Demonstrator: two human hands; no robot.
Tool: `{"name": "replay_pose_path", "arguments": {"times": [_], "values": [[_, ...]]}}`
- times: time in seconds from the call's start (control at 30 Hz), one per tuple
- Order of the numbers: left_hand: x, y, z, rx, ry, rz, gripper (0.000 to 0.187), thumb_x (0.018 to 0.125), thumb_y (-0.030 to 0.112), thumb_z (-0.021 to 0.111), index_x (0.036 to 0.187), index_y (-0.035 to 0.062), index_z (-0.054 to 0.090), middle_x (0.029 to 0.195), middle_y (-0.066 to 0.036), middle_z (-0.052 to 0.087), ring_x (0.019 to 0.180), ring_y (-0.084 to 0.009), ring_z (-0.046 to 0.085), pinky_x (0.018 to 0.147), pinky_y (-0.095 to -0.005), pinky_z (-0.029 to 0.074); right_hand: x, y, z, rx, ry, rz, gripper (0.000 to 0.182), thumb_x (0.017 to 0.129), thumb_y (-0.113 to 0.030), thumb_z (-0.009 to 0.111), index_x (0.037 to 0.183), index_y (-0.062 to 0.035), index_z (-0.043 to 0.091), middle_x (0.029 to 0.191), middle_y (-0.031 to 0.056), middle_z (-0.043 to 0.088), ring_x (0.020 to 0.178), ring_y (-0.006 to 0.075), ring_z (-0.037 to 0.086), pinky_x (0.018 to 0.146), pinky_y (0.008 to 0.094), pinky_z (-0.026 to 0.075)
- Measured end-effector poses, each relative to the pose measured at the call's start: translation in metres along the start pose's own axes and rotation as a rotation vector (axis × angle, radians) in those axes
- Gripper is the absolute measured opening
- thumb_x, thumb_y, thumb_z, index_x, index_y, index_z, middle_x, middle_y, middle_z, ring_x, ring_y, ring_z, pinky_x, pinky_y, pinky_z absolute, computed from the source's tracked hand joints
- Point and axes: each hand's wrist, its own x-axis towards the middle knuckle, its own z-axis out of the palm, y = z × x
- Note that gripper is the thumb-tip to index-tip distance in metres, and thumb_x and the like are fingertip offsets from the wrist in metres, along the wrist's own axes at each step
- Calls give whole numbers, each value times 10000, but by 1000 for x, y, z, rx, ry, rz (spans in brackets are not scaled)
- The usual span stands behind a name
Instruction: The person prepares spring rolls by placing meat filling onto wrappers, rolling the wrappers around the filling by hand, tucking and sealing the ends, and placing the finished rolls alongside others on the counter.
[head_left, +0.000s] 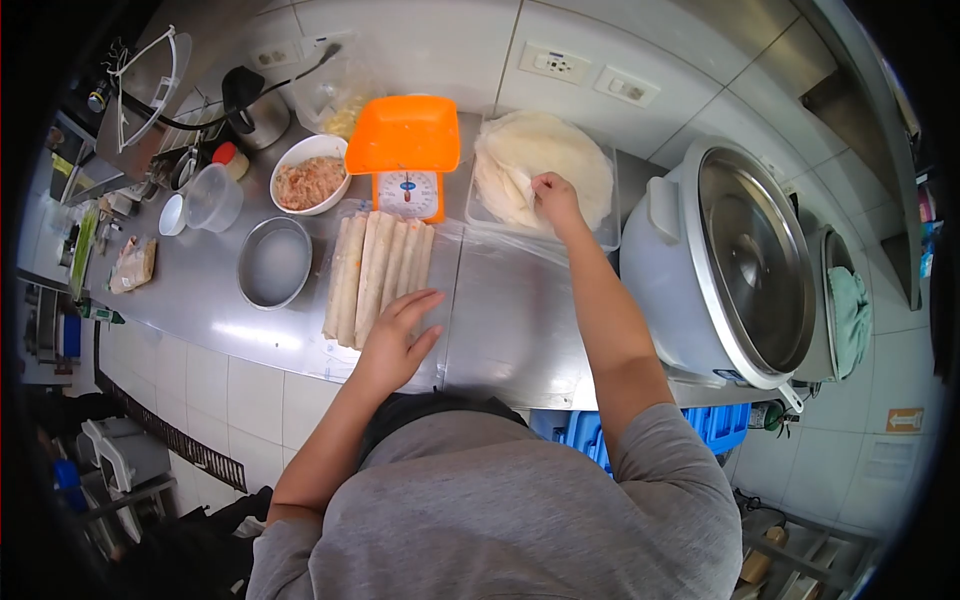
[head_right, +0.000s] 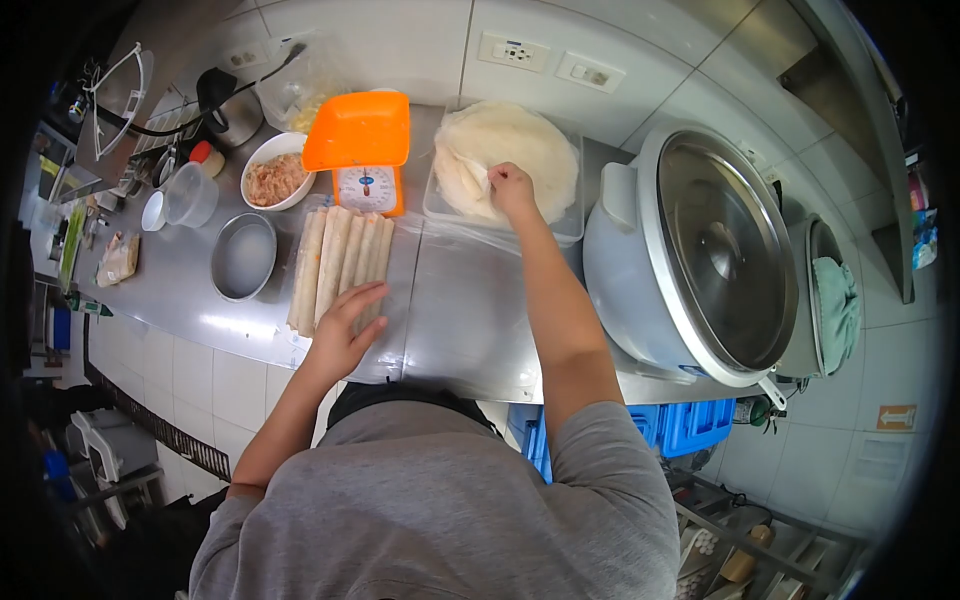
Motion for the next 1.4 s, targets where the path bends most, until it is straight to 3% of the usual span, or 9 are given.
{"name": "replay_pose_path", "arguments": {"times": [0.13, 0.33, 0.53, 0.63, 0.77, 0.93, 1.13, 1.27, 1.4], "values": [[8, 6, 17, -23, -13, -3, 381, 873, 136, 663, 1242, 71, 594, 1256, -166, 589, 1179, -346, 547, 1006, -388, 435, -3, 6, -5, 109, -46, 13, 78, 893, -93, 639, 936, -27, 640, 786, 15, 606, 709, 125, 560, 677, 249, 462], [19, 4, 39, -20, -95, 5, 360, 888, 154, 642, 1234, 64, 596, 1239, -173, 595, 1169, -346, 551, 996, -386, 438, -4, 21, -2, -209, -37, -378, 193, 802, -125, 733, 930, -22, 631, 837, 57, 608, 731, 155, 585, 697, 267, 480], [54, 2, 61, 2, -144, 41, 335, 892, 161, 626, 1210, 58, 606, 1222, -173, 599, 1159, -347, 551, 986, -391, 440, -22, -27, 16, -445, 117, -374, 258, 730, -237, 773, 833, -36, 650, 965, 133, 594, 935, 280, 602, 787, 379, 511], [73, 8, 69, 3, -185, 41, 336, 889, 159, 624, 1209, 57, 607, 1217, -175, 599, 1151, -348, 554, 981, -397, 442, -28, -55, 27, -678, 51, -325, 289, 738, -266, 757, 895, -48, 652, 1036, 130, 578, 1002, 307, 575, 832, 405, 508], [99, -10, 82, -9, -110, 63, 321, 880, 154, 627, 1182, 46, 625, 1157, -179, 626, 1081, -326, 597, 927, -383, 471, -11, -42, 35, -681, -41, -314, 254, 763, -233, 719, 947, -71, 652, 1072, 112, 563, 1007, 306, 565, 844, 415, 509], [155, -36, 86, -129, 13, -186, 288, 876, 154, 632, 1128, 17, 652, 987, -157, 682, 889, -231, 664, 787, -335, 512, -11, -33, 35, -644, 43, -439, 167, 772, -217, 700, 848, -71, 675, 998, 97, 589, 955, 313, 586, 809, 417, 514], [219, -59, 94, -437, 125, -430, 278, 925, 152, 594, 1150, -6, 642, 912, -61, 664, 752, -125, 627, 648, -251, 493, 18, 10, 24, 209, 16, -50, 121, 875, -149, 657, 892, -29, 659, 772, 46, 624, 654, 182, 602, 640, 305, 515], [248, -58, 115, -601, 187, -583, 290, 900, 174, 634, 1137, 9, 657, 855, -53, 639, 723, -137, 626, 610, -278, 493, 11, 11, 15, 311, -32, -4, 118, 917, -131, 632, 908, -14, 641, 742, 31, 613, 641, 109, 568, 573, 251, 488], [260, -61, 129, 8, 159, -315, 254, 853, 167, 677, 1074, 43, 694, 880, -81, 646, 755, -181, 640, 662, -304, 503, 10, 3, 10, 388, -54, 36, 143, 926, -137, 628, 997, -14, 615, 784, 28, 615, 673, 96, 568, 563, 230, 476]]}}
